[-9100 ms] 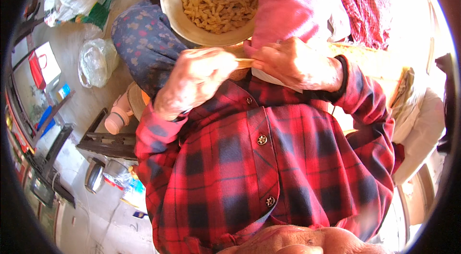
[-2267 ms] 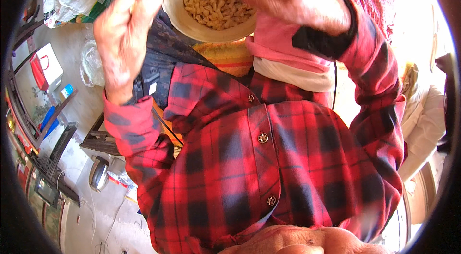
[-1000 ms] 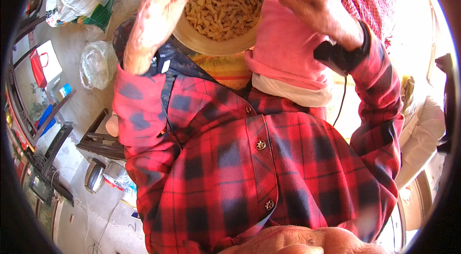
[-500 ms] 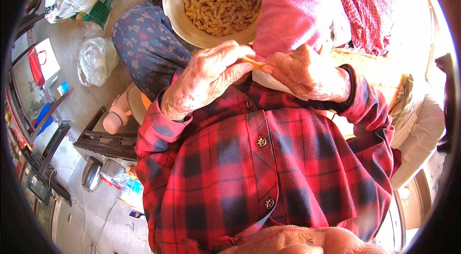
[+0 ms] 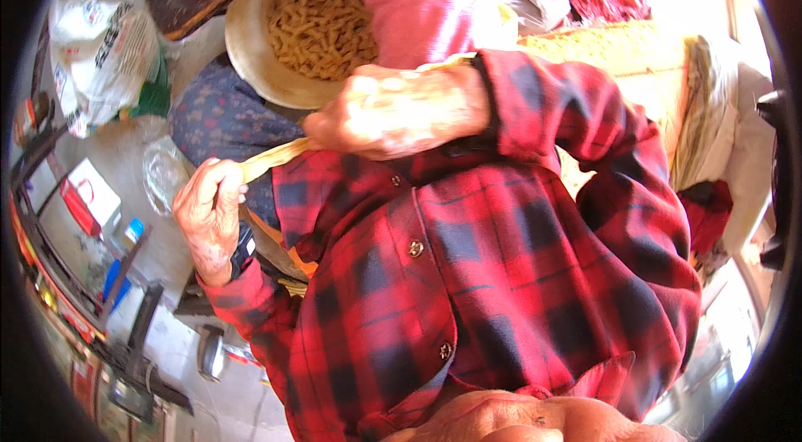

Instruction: The person sits on the floor and repeatedly peels the skin off small dried fruit pieces by hand, placing the peeled pieces into a bowl. The task is performed one at a time with both hands.

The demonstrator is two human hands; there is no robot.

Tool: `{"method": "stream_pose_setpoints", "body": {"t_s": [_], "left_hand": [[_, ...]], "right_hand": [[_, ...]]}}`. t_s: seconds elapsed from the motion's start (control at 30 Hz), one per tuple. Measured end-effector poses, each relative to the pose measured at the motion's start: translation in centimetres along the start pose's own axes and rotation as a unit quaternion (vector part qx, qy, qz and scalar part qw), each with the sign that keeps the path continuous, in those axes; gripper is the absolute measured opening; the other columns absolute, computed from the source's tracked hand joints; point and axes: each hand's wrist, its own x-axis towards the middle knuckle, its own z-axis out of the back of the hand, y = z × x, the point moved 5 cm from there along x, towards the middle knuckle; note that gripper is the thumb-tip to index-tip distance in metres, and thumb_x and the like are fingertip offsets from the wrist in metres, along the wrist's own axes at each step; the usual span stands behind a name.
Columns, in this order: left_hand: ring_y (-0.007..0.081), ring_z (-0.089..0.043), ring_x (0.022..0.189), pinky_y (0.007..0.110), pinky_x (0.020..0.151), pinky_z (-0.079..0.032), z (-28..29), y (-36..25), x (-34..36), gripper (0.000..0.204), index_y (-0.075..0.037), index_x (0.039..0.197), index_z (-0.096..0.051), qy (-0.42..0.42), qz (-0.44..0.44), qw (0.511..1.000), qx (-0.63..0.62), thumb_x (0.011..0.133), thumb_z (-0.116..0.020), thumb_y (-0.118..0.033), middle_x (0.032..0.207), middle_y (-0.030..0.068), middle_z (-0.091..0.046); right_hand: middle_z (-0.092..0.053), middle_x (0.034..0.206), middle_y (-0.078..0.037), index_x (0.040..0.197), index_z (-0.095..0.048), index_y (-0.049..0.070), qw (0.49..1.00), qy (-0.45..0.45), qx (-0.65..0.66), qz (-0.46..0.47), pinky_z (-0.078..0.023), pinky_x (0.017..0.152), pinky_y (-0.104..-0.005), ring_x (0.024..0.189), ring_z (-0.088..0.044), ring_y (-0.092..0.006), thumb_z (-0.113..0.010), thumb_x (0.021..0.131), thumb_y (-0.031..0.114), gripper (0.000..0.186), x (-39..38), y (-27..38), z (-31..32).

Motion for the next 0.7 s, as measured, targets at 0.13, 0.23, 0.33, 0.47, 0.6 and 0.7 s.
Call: {"method": "stream_pose_setpoints", "body": {"t_s": [0.13,0.23,0.33,0.47,0.6,0.7], "left_hand": [[0.0357,-0.054,0.118,0.047,0.105,-0.039,-1.8,-2.3,0.5,0.038,0.004,0.119,-0.057,0.0,-0.053,0.975,0.217,0.088,-0.065,-0.016,0.126,0.0176,-0.058],[0.0364,-0.059,0.106,0.046,0.093,-0.047,-5.9,-4.0,0.9,0.042,0.004,0.12,-0.056,0.065,-0.137,0.951,0.27,0.084,-0.07,-0.013,0.115,0.0189,-0.061],[0.0357,-0.06,0.069,0.044,0.06,-0.049,-8.9,-4.1,1.5,0.022,0.0,0.1,-0.059,0.105,-0.117,0.979,0.133,0.082,-0.07,-0.007,0.081,0.0154,-0.056],[0.0379,-0.06,0.069,0.044,0.06,-0.047,-8.6,-4.1,0.5,0.014,0.002,0.098,-0.06,0.152,-0.111,0.976,0.106,0.087,-0.065,-0.004,0.082,0.0176,-0.06],[0.0319,-0.062,0.067,0.04,0.058,-0.048,-5.3,-4.2,-1.1,0.011,0.002,0.093,-0.061,0.145,-0.113,0.978,0.102,0.085,-0.067,-0.003,0.082,0.0157,-0.061],[0.0266,-0.059,0.06,0.037,0.056,-0.044,-1.9,-2.6,-2.9,0.009,0.002,0.088,-0.062,0.133,0.041,0.988,0.066,0.085,-0.066,-0.005,0.074,0.0126,-0.062]], "right_hand": [[-0.066,0.078,-0.022,0.092,-0.061,-0.002,0.998,0.035,-0.003,-0.058,-0.054,0.064,-0.0473,0.075,-0.067,-0.0388,-0.059,0.08,0.012,0.019,0.2,-0.5,-0.5],[-0.067,0.079,-0.021,0.093,-0.063,0.0,0.999,0.01,0.006,-0.043,-0.054,0.066,-0.0478,0.077,-0.067,-0.0388,-0.06,0.079,0.012,0.019,-0.4,0.4,0.1],[-0.067,0.083,-0.021,0.097,-0.065,0.002,0.996,0.055,0.045,-0.055,-0.054,0.068,-0.0479,0.081,-0.067,-0.0388,-0.058,0.083,0.014,0.019,-1.4,0.6,-0.4],[-0.065,0.076,-0.019,0.089,-0.06,-0.001,0.999,0.001,0.03,0.018,-0.053,0.064,-0.0462,0.076,-0.066,-0.0383,-0.056,0.086,0.015,0.017,-3.9,1.1,0.2],[-0.061,0.068,-0.017,0.085,-0.055,-0.001,0.997,-0.031,0.045,0.049,-0.052,0.06,-0.045,0.07,-0.065,-0.0374,-0.057,0.087,0.018,0.018,-4.1,1.2,0.4],[-0.061,0.066,-0.016,0.085,-0.055,0.0,0.997,-0.046,0.035,0.056,-0.051,0.055,-0.0462,0.066,-0.064,-0.0375,-0.056,0.09,0.02,0.02,-2.4,1.9,-0.2]]}}
